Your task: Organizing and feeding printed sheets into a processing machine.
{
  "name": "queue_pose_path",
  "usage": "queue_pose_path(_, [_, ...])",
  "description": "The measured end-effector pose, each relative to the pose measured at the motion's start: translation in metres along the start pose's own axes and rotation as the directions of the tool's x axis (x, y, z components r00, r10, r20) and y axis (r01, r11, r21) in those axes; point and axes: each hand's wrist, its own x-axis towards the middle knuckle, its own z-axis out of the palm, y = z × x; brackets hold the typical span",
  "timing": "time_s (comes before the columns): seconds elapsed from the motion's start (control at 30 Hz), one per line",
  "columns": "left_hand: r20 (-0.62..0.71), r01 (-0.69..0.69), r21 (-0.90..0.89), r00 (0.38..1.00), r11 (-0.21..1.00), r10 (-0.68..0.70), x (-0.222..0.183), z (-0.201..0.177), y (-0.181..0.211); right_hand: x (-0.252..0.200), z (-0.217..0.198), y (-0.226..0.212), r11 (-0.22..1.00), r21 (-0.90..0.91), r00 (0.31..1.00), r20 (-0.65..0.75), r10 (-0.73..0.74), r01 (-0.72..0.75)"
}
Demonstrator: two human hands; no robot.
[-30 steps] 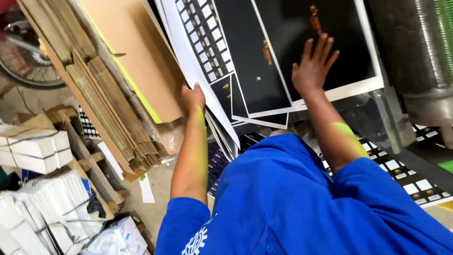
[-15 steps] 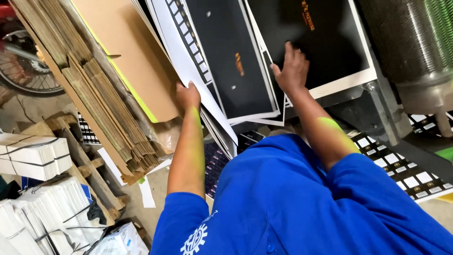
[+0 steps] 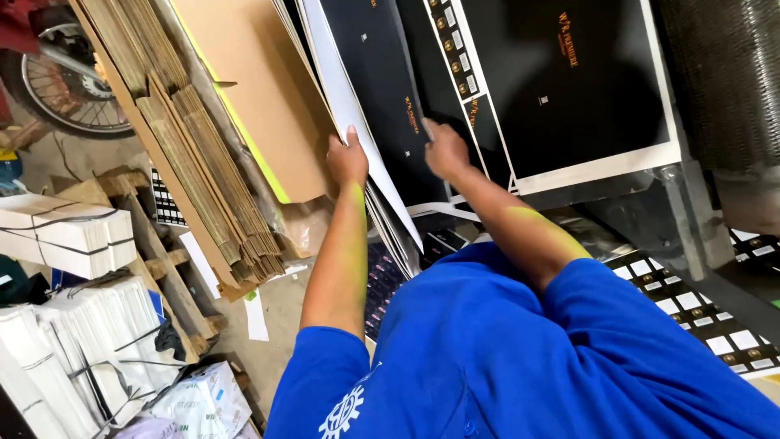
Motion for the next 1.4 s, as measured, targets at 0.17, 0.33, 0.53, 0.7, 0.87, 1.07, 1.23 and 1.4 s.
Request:
queue_pose_path(0.17, [0.144, 0.006, 0.028, 0.989, 1.000, -0.010, -0.028, -0.031, 0.039, -0.039, 0.019, -0.073, 0.940, -0.071, 0.941, 0.072, -0.329, 0.334])
queue_pose_path(0.33, [0.088, -0.107, 0.104, 0.991, 0.989, 0.098, 0.002, 0.005, -0.014, -0.037, -0.010, -0.066, 0.890, 0.442, 0.982, 0.094, -0.166, 0.108])
queue_pose_path(0.53, [0.036, -0.091, 0.086, 0.995, 0.992, 0.088, 0.018, 0.013, -0.034, 0.021, -0.020, 0.029, 0.937, 0.116, 0.931, -0.124, 0.344, -0.330])
queue_pose_path(0.7, [0.040, -0.068, 0.096, 0.997, 0.993, 0.064, 0.021, 0.009, -0.035, 0.042, -0.014, 0.028, 0.904, 0.207, 0.922, -0.019, 0.386, -0.374])
queue_pose_path(0.87, [0.045, -0.041, 0.072, 0.998, 0.997, 0.038, 0.016, 0.006, -0.030, 0.019, -0.010, -0.015, 0.992, 0.112, 0.990, -0.126, 0.068, -0.054])
queue_pose_path(1.07, [0.180, -0.011, 0.028, 0.984, 1.000, 0.006, -0.030, -0.038, 0.041, -0.024, -0.002, -0.111, 0.893, 0.426, 0.923, 0.267, -0.277, 0.145])
queue_pose_path(1.23, [0.053, -0.077, 0.161, 0.996, 0.984, 0.069, -0.013, -0.010, -0.004, -0.032, -0.051, -0.049, 0.845, 0.382, 0.924, -0.065, -0.378, 0.373])
queue_pose_path(1.4, [0.166, -0.023, 0.182, 0.986, 0.983, -0.007, -0.010, -0.040, 0.017, -0.050, -0.138, 0.033, 0.895, -0.443, 0.872, -0.420, -0.252, 0.046])
